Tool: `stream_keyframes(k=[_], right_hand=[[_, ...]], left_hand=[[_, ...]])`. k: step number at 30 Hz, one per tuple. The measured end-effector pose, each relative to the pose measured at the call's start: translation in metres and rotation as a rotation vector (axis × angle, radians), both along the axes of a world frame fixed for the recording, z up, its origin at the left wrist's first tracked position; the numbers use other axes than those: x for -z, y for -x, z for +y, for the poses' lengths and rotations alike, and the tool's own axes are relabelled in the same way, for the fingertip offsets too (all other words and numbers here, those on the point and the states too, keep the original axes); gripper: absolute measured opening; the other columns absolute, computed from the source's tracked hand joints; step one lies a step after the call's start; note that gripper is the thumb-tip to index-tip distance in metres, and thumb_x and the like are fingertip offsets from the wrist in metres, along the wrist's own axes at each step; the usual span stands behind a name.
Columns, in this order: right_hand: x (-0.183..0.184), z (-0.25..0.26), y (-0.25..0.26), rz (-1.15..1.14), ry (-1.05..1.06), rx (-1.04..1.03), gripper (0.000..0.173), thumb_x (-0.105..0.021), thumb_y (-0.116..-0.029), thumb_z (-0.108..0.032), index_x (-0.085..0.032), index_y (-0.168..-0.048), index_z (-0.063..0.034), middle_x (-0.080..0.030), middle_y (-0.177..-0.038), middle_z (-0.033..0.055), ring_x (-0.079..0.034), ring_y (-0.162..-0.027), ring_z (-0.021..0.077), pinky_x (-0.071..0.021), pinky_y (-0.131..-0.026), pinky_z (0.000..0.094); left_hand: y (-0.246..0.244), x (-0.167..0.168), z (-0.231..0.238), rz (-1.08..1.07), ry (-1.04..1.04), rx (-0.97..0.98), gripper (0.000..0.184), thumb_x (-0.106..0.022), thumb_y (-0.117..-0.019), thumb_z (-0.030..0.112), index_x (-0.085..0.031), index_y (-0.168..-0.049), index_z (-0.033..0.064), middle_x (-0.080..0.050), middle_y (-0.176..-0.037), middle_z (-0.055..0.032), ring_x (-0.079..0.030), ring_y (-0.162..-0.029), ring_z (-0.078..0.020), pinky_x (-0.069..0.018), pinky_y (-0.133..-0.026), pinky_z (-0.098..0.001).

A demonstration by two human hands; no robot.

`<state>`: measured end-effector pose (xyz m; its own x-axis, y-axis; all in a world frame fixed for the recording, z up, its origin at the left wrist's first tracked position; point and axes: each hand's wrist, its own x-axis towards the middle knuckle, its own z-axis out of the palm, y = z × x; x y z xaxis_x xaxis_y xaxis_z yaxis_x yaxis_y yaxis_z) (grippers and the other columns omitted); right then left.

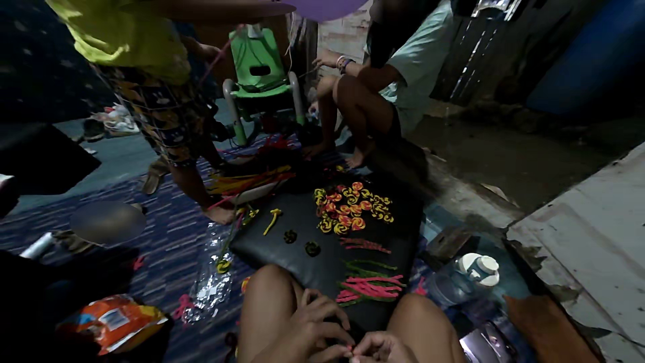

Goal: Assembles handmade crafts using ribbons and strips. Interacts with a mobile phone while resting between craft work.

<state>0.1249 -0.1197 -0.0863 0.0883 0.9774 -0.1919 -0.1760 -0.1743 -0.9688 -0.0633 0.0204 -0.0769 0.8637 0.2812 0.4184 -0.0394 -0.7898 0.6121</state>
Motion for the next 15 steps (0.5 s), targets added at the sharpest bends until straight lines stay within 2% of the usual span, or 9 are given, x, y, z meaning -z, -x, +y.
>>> stream_keyframes(k=[4,7,8,9,10,11,12,13,15], right_hand=[[0.005,0.0,-0.001,-0.109,-0.098,0.008,0.006,-0.073,-0.0831,0.005,-0.074,-0.087,0.0007,-0.074,-0.079,-0.0025,-0.067,-0.069,-0.0004,-0.0574,-0.067,0.0198],[0.003,-0.002,0.003,-0.312,-0.225,0.081,0.006,-0.076,-0.0807,0.001,-0.075,-0.085,0.0038,-0.073,-0.083,0.004,-0.066,-0.073,0.0007,-0.0555,-0.067,0.018],[0.004,-0.002,0.004,-0.426,-0.309,0.115,0.007,-0.076,-0.0805,-0.001,-0.074,-0.084,0.0052,-0.073,-0.082,0.008,-0.065,-0.073,0.0035,-0.0532,-0.066,0.0183],[0.005,-0.001,0.005,-0.554,-0.408,0.142,0.008,-0.076,-0.0807,-0.002,-0.074,-0.082,0.0055,-0.073,-0.081,0.0115,-0.066,-0.072,0.0078,-0.0529,-0.065,0.0199],[0.006,0.001,0.003,-0.699,-0.504,0.155,0.009,-0.076,-0.0822,-0.005,-0.074,-0.08,0.003,-0.072,-0.079,0.0118,-0.068,-0.074,0.0116,-0.0555,-0.068,0.0219],[0.007,0.004,0.0,-0.831,-0.594,0.164,0.009,-0.075,-0.0833,-0.007,-0.073,-0.078,0.0004,-0.072,-0.078,0.0107,-0.069,-0.075,0.0141,-0.0568,-0.07,0.0234],[0.008,0.006,-0.003,-0.956,-0.672,0.17,0.01,-0.074,-0.0848,-0.009,-0.074,-0.077,-0.0021,-0.073,-0.077,0.0094,-0.07,-0.074,0.0159,-0.0572,-0.07,0.025],[0.007,0.009,-0.006,-1.076,-0.741,0.164,0.012,-0.072,-0.0871,-0.012,-0.075,-0.078,-0.0046,-0.074,-0.078,0.008,-0.07,-0.073,0.017,-0.0572,-0.068,0.0262],[0.005,0.011,-0.01,-1.25,-0.86,0.115,0.016,-0.067,-0.0935,-0.016,-0.077,-0.084,-0.0078,-0.074,-0.08,0.0064,-0.068,-0.069,0.0183,-0.0558,-0.062,0.0276]], left_hand=[[-0.001,-0.002,0.001,0.009,-0.073,-0.018,0.02,-0.068,-0.0957,0.037,-0.077,-0.092,0.0191,-0.072,-0.107,-0.0013,-0.064,-0.109,-0.0156,-0.0352,-0.108,-0.0459],[-0.004,-0.006,-0.001,0.057,0.112,-0.021,0.022,-0.073,-0.0924,0.033,-0.078,-0.088,0.0122,-0.071,-0.1,-0.0064,-0.064,-0.104,-0.0212,-0.0366,-0.104,-0.0516],[-0.005,-0.005,-0.003,0.051,0.237,-0.033,0.021,-0.074,-0.091,0.029,-0.078,-0.086,0.0083,-0.071,-0.097,-0.0074,-0.064,-0.103,-0.0204,-0.037,-0.102,-0.0484],[-0.007,-0.002,-0.006,0.033,0.388,-0.05,0.022,-0.075,-0.0905,0.025,-0.076,-0.083,0.0041,-0.07,-0.094,-0.007,-0.063,-0.101,-0.0161,-0.04,-0.1,-0.0395],[-0.009,0.002,-0.01,0.015,0.561,-0.066,0.021,-0.075,-0.0904,0.019,-0.074,-0.081,0.0004,-0.069,-0.092,-0.0053,-0.062,-0.099,-0.0096,-0.0465,-0.095,-0.0276],[-0.01,0.003,-0.015,0.027,0.77,-0.09,0.016,-0.072,-0.0906,0.011,-0.072,-0.082,-0.0024,-0.067,-0.092,-0.0034,-0.061,-0.097,-0.0052,-0.0486,-0.09,-0.0224],[-0.012,0.0,-0.021,0.08,0.988,-0.128,0.012,-0.066,-0.0929,0.005,-0.07,-0.083,-0.001,-0.066,-0.092,0.0014,-0.06,-0.093,-0.0011,-0.0495,-0.086,-0.02],[-0.015,-0.004,-0.026,0.145,1.232,-0.183,0.017,-0.057,-0.0969,0.003,-0.069,-0.085,0.0025,-0.066,-0.089,0.0065,-0.06,-0.085,0.0019,-0.05,-0.08,-0.0185],[-0.022,-0.008,-0.037,0.244,1.746,-0.258,0.031,-0.039,-0.1058,0.012,-0.063,-0.086,0.0138,-0.064,-0.074,0.0093,-0.059,-0.064,0.0021,-0.0492,-0.059,-0.0149]])
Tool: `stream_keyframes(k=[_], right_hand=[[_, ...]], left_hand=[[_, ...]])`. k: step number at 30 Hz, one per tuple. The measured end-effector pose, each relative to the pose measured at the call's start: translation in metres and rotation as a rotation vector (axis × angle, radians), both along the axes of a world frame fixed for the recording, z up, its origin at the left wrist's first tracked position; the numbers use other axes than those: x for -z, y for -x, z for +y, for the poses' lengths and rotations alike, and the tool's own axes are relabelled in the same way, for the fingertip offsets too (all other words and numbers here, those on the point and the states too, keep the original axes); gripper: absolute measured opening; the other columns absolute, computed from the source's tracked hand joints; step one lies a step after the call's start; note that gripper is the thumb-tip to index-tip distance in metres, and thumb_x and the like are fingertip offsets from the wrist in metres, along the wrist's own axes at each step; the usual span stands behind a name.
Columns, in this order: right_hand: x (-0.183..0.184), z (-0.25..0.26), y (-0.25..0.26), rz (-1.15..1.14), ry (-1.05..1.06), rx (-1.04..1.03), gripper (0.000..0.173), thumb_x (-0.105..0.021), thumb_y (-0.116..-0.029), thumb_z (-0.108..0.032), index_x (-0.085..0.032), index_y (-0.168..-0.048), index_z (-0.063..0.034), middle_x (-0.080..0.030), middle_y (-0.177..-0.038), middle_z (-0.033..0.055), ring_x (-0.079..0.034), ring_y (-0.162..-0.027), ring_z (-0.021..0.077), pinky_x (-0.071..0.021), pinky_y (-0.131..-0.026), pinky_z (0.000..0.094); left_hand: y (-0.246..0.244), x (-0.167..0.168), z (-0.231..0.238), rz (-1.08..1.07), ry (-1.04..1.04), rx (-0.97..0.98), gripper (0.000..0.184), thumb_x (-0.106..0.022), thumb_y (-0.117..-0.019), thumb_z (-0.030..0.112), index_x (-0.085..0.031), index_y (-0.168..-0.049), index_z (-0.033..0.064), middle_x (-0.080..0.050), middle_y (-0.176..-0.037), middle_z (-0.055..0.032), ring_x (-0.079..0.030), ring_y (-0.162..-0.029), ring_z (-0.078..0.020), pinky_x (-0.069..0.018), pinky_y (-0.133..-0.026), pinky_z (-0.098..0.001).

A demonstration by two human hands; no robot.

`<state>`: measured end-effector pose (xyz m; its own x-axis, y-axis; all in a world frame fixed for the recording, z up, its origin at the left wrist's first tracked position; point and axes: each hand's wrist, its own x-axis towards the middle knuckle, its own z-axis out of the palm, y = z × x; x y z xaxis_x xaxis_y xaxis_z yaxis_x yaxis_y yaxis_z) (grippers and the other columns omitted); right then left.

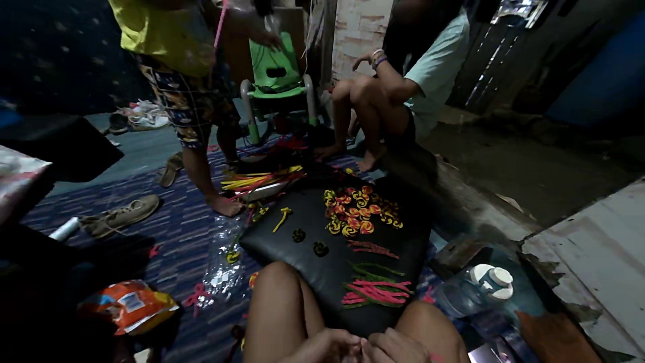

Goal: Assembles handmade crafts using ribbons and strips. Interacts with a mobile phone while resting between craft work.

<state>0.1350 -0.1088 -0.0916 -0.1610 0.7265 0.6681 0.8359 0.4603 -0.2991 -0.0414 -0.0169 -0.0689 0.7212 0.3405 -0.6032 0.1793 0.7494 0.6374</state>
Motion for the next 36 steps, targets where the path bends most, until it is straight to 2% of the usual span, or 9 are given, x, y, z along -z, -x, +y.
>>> stream_keyframes(k=[3,6,9,13,18,23,27,32,36], right_hand=[[0.001,0.001,-0.002,-0.033,0.033,-0.038,0.019,-0.064,-0.0969,-0.017,-0.077,-0.087,-0.0085,-0.074,-0.084,0.0067,-0.067,-0.069,0.0197,-0.055,-0.061,0.029],[-0.001,-0.001,-0.002,0.255,0.233,-0.04,0.012,-0.072,-0.0889,-0.013,-0.076,-0.083,-0.0037,-0.075,-0.082,0.0087,-0.071,-0.077,0.0193,-0.0588,-0.072,0.0304],[-0.004,-0.007,-0.001,0.516,0.379,-0.05,0.009,-0.076,-0.085,-0.009,-0.076,-0.086,-0.0005,-0.075,-0.083,0.0103,-0.069,-0.074,0.0127,-0.0567,-0.068,0.0239],[-0.014,-0.012,-0.001,0.716,0.505,-0.101,0.008,-0.076,-0.0834,-0.006,-0.076,-0.086,0.0015,-0.073,-0.083,0.0089,-0.061,-0.067,0.0025,-0.0488,-0.06,0.0146],[-0.008,-0.013,-0.009,0.653,0.431,-0.163,0.009,-0.076,-0.0856,-0.014,-0.076,-0.086,-0.0049,-0.072,-0.08,0.0031,-0.06,-0.066,0.0004,-0.0473,-0.058,0.0129],[-0.005,-0.008,-0.009,0.422,0.221,-0.225,0.009,-0.071,-0.0895,-0.013,-0.072,-0.084,-0.0064,-0.072,-0.082,0.0043,-0.068,-0.08,0.0096,-0.055,-0.074,0.0185],[0.007,-0.002,-0.002,0.067,0.001,-0.098,0.019,-0.06,-0.0985,-0.018,-0.074,-0.088,-0.0103,-0.072,-0.083,0.0035,-0.066,-0.073,0.0169,-0.0545,-0.065,0.0263],[0.004,-0.011,0.005,0.47,0.425,0.02,0.013,-0.072,-0.091,-0.02,-0.076,-0.094,-0.008,-0.074,-0.1,0.0062,-0.071,-0.093,0.0146,-0.0589,-0.08,0.0281],[-0.001,-0.011,0.004,1.1,0.421,0.094,0.011,-0.076,-0.0838,-0.012,-0.076,-0.089,-0.002,-0.069,-0.092,0.0017,-0.063,-0.083,-0.0028,-0.0529,-0.072,0.0113]], left_hand=[[0.0,0.007,-0.012,0.029,0.084,-0.106,0.029,-0.04,-0.106,0.015,-0.061,-0.088,0.0146,-0.064,-0.072,0.0066,-0.058,-0.059,-0.0006,-0.0485,-0.053,-0.0163],[0.011,0.025,-0.013,-0.061,-0.867,-0.146,0.009,-0.066,-0.0942,0.008,-0.071,-0.091,0.0005,-0.066,-0.094,0.0013,-0.06,-0.091,-0.0012,-0.0498,-0.084,-0.0198],[0.018,0.025,0.007,-0.02,-1.739,-0.06,0.019,-0.07,-0.0953,0.033,-0.075,-0.093,0.0152,-0.07,-0.1,-0.0069,-0.064,-0.099,-0.0184,-0.0442,-0.095,-0.041],[0.019,0.019,0.021,-0.102,-2.143,0.029,0.014,-0.061,-0.1021,0.036,-0.066,-0.101,0.0233,-0.064,-0.1,-0.001,-0.061,-0.096,-0.0135,-0.0413,-0.098,-0.0332],[0.014,0.015,0.025,-0.198,-2.014,0.155,0.022,-0.06,-0.1009,0.039,-0.068,-0.092,0.0208,-0.067,-0.098,-0.0007,-0.062,-0.099,-0.0137,-0.0376,-0.1,-0.0366],[0.019,0.016,0.024,-0.336,-1.215,0.299,0.029,-0.057,-0.1041,0.028,-0.07,-0.093,0.0052,-0.07,-0.091,-0.0018,-0.062,-0.097,-0.0053,-0.0393,-0.101,-0.03],[0.022,0.012,0.02,-0.135,-0.666,0.273,0.016,-0.055,-0.1012,0.011,-0.068,-0.092,0.0102,-0.067,-0.08,0.0136,-0.061,-0.073,0.0051,-0.0528,-0.07,-0.017],[0.014,0.014,0.01,0.021,-1.519,0.169,0.028,-0.063,-0.0988,0.032,-0.074,-0.087,0.0085,-0.072,-0.084,-0.0024,-0.066,-0.087,-0.013,-0.0472,-0.091,-0.0395],[-0.013,0.013,-0.001,-0.167,-1.094,0.036,0.023,-0.055,-0.1047,0.027,-0.061,-0.113,0.0063,-0.066,-0.103,0.0068,-0.063,-0.098,0.0013,-0.0537,-0.09,-0.0204]])
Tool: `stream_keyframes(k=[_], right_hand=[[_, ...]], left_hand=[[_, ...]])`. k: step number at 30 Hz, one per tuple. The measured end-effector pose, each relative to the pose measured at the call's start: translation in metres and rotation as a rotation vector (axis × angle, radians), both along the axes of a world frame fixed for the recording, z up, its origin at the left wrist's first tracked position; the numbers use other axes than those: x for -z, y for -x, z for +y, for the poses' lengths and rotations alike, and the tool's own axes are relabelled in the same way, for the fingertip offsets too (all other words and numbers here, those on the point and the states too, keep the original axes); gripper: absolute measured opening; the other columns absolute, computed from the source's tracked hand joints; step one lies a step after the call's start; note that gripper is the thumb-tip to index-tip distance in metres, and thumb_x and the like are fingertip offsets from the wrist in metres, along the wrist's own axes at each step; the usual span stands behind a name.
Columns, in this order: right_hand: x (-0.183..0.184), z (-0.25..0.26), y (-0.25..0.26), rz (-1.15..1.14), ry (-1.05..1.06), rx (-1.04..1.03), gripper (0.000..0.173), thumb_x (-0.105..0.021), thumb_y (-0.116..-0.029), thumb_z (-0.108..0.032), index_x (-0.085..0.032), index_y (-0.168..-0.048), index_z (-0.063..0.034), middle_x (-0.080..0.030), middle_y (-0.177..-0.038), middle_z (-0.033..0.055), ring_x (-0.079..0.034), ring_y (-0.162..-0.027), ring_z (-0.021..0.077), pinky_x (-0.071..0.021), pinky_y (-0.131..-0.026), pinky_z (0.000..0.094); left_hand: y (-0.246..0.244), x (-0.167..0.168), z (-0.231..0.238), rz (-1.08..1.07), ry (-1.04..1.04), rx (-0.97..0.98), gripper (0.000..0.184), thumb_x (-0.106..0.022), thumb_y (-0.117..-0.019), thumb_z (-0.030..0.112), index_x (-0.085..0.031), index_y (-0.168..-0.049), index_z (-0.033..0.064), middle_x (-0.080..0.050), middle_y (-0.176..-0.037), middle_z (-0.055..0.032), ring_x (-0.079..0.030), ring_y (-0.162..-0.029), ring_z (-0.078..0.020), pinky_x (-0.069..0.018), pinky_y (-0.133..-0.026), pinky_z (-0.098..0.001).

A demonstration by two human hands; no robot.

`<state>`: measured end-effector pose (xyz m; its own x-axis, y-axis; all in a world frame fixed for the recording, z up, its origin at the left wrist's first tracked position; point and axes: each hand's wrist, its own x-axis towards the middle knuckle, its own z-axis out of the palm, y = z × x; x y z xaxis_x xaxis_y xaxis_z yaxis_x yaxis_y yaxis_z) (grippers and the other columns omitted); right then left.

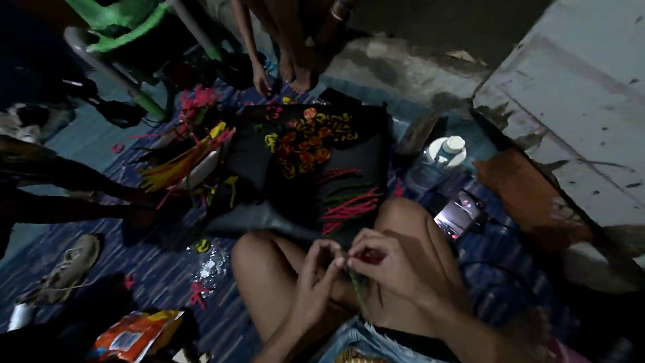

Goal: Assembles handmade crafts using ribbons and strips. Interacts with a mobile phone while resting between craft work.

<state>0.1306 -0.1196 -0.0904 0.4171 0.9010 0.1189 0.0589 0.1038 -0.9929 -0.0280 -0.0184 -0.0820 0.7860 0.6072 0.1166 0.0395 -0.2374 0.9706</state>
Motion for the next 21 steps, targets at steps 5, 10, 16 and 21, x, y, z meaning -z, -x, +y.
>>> stream_keyframes(k=[5,10,16,21], right_hand=[[-0.001,-0.002,-0.003,0.213,-0.02,0.113,0.003,-0.073,-0.086,-0.003,-0.074,-0.089,-0.0006,-0.071,-0.085,-0.0046,-0.065,-0.079,-0.0043,-0.0559,-0.076,0.0141],[-0.002,-0.009,-0.007,0.259,-0.061,0.057,0.007,-0.07,-0.0916,-0.005,-0.073,-0.093,0.0018,-0.072,-0.082,-0.0058,-0.065,-0.074,-0.0049,-0.0562,-0.072,0.0148],[-0.005,-0.016,-0.01,0.082,0.111,0.051,0.016,-0.074,-0.0917,-0.012,-0.075,-0.093,0.0036,-0.073,-0.085,0.0057,-0.065,-0.075,-0.0003,-0.0546,-0.072,0.0163],[-0.004,-0.014,-0.008,0.292,0.039,0.035,0.009,-0.071,-0.0896,-0.003,-0.071,-0.092,0.0064,-0.068,-0.078,0.0002,-0.058,-0.069,-0.0054,-0.0495,-0.065,0.0116]], left_hand=[[-0.02,0.0,-0.017,-0.054,0.344,0.025,0.013,-0.053,-0.1046,0.011,-0.06,-0.115,0.005,-0.068,-0.096,0.0069,-0.067,-0.083,-0.0016,-0.0591,-0.075,-0.0215],[-0.014,0.001,-0.01,-0.039,0.158,0.037,0.009,-0.059,-0.1016,0.012,-0.068,-0.103,0.0101,-0.069,-0.09,0.0106,-0.062,-0.075,0.0053,-0.0525,-0.067,-0.0133],[-0.006,-0.016,-0.005,0.328,-0.778,0.007,0.018,-0.058,-0.1002,0.011,-0.072,-0.107,0.0013,-0.07,-0.095,-0.0153,-0.069,-0.078,-0.0193,-0.0571,-0.066,-0.0294],[-0.005,-0.01,0.007,0.201,-0.988,0.094,0.021,-0.06,-0.1015,0.018,-0.074,-0.11,0.0043,-0.069,-0.089,-0.0156,-0.067,-0.074,-0.0207,-0.054,-0.064,-0.0271]])
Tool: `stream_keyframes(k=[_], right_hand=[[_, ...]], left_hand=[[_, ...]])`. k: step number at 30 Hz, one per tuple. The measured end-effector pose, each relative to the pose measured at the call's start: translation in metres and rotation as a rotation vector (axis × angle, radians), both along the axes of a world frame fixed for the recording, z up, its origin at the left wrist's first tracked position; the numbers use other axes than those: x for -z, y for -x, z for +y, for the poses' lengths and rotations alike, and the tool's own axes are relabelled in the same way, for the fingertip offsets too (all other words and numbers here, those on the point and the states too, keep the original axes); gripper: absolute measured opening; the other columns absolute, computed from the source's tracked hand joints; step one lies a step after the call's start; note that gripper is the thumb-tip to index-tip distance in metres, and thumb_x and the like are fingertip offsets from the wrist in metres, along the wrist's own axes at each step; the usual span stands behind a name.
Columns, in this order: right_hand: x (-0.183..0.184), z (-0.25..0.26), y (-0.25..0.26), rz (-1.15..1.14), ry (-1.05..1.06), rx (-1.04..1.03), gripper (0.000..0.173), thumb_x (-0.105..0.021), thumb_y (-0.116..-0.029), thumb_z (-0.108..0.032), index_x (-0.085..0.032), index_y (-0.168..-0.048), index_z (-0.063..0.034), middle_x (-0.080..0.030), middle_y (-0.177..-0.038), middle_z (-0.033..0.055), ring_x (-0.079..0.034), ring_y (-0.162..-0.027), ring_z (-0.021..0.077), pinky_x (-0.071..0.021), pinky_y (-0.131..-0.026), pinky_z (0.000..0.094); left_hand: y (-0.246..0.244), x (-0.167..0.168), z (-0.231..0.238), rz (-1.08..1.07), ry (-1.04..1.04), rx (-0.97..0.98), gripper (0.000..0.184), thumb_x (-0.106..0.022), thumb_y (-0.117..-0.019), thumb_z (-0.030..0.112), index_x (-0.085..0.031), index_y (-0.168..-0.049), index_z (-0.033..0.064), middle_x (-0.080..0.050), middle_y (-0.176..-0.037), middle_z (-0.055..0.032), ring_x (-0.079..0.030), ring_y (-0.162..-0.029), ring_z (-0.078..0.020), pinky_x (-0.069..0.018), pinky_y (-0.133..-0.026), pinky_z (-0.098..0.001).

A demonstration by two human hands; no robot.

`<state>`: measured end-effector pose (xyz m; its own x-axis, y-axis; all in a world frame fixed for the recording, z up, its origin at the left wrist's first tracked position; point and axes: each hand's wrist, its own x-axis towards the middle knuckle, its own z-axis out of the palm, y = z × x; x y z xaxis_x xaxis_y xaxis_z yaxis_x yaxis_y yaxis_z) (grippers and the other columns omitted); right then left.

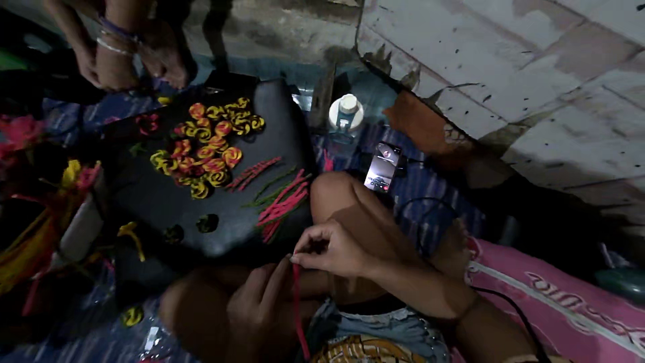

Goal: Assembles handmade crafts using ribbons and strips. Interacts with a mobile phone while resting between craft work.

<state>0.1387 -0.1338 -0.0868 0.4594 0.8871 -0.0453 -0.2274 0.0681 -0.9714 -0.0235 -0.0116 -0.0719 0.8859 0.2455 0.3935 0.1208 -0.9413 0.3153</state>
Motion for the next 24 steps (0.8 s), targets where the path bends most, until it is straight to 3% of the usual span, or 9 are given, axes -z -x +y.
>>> stream_keyframes(k=[2,4,6,9,12,14,16,21,24], right_hand=[[-0.006,-0.002,0.004,0.068,0.012,0.019,0.009,-0.071,-0.0909,-0.002,-0.07,-0.094,0.0064,-0.066,-0.078,-0.0012,-0.057,-0.069,-0.0054,-0.0489,-0.066,0.0115],[-0.003,-0.001,0.013,0.026,-0.072,0.106,0.009,-0.071,-0.0885,0.0,-0.071,-0.093,0.0079,-0.067,-0.078,0.0015,-0.057,-0.069,-0.0044,-0.0482,-0.064,0.0116],[0.009,0.004,0.02,-0.174,-0.227,0.216,0.01,-0.073,-0.0862,0.0,-0.072,-0.09,0.0092,-0.07,-0.08,0.0087,-0.062,-0.07,0.0002,-0.0511,-0.065,0.013],[0.024,0.007,0.02,-0.553,-0.325,0.304,0.012,-0.072,-0.088,-0.006,-0.073,-0.088,0.0052,-0.071,-0.079,0.0129,-0.066,-0.071,0.0113,-0.0551,-0.07,0.0203],[0.025,0.004,0.017,-0.572,-0.263,0.276,0.011,-0.073,-0.0875,-0.007,-0.073,-0.087,0.0038,-0.07,-0.078,0.0116,-0.065,-0.07,0.0107,-0.0547,-0.068,0.0191],[0.02,0.001,0.018,-0.403,-0.188,0.225,0.011,-0.072,-0.0881,-0.005,-0.072,-0.088,0.0059,-0.068,-0.077,0.0107,-0.06,-0.067,0.0046,-0.0502,-0.063,0.0137],[0.014,0.001,0.016,-0.247,-0.151,0.202,0.012,-0.072,-0.0887,-0.005,-0.07,-0.088,0.0068,-0.066,-0.075,0.007,-0.055,-0.064,-0.0019,-0.0454,-0.059,0.0097],[0.0,-0.002,0.006,0.112,-0.023,0.042,0.006,-0.072,-0.0887,-0.001,-0.069,-0.091,0.0032,-0.062,-0.075,-0.005,-0.054,-0.067,-0.0068,-0.0457,-0.062,0.01],[0.006,0.001,0.005,0.167,-0.075,0.003,0.003,-0.07,-0.0888,0.0,-0.069,-0.09,0.0025,-0.064,-0.074,-0.007,-0.056,-0.067,-0.0072,-0.0476,-0.063,0.0108]], left_hand=[[0.0,0.006,0.006,-0.1,0.11,0.028,0.022,-0.06,-0.1024,0.022,-0.074,-0.109,0.0068,-0.067,-0.089,-0.0123,-0.065,-0.077,-0.0147,-0.0521,-0.07,-0.0213],[-0.002,0.016,0.004,-0.189,0.435,-0.003,0.019,-0.058,-0.1044,0.029,-0.072,-0.104,0.0161,-0.065,-0.094,0.0046,-0.061,-0.088,0.0045,-0.049,-0.081,-0.0093],[-0.008,0.014,-0.013,-0.202,0.982,-0.176,0.026,-0.057,-0.104,0.022,-0.074,-0.085,0.0232,-0.068,-0.081,0.0199,-0.059,-0.074,0.0145,-0.0478,-0.068,-0.0051],[-0.02,0.002,-0.025,-0.04,1.531,-0.458,0.04,-0.044,-0.1042,0.012,-0.071,-0.077,0.0218,-0.061,-0.06,0.0149,-0.049,-0.048,0.0064,-0.0427,-0.046,-0.0125],[-0.015,0.006,-0.021,-0.174,1.057,-0.31,0.02,-0.062,-0.0942,0.002,-0.061,-0.113,0.0083,-0.065,-0.084,0.0148,-0.059,-0.07,0.0074,-0.0521,-0.065,-0.0114],[-0.009,0.01,-0.013,-0.189,0.657,-0.183,0.019,-0.067,-0.0972,0.013,-0.067,-0.108,-0.0017,-0.071,-0.091,0.0045,-0.065,-0.083,0.0058,-0.0542,-0.078,-0.0111],[-0.006,0.01,-0.004,-0.12,0.491,-0.055,0.024,-0.058,-0.1041,0.02,-0.071,-0.1,-0.0002,-0.068,-0.087,-0.0048,-0.062,-0.082,0.0021,-0.0503,-0.078,-0.0105],[0.004,0.001,0.006,0.057,1.078,0.096,0.018,-0.059,-0.1027,0.029,-0.071,-0.114,0.025,-0.069,-0.099,0.0196,-0.059,-0.081,0.0137,-0.0491,-0.069,-0.0061],[0.007,0.004,0.007,0.028,1.14,0.131,0.018,-0.064,-0.0998,0.028,-0.073,-0.115,0.0283,-0.071,-0.103,0.0206,-0.064,-0.085,0.0122,-0.0531,-0.072,-0.0076]])
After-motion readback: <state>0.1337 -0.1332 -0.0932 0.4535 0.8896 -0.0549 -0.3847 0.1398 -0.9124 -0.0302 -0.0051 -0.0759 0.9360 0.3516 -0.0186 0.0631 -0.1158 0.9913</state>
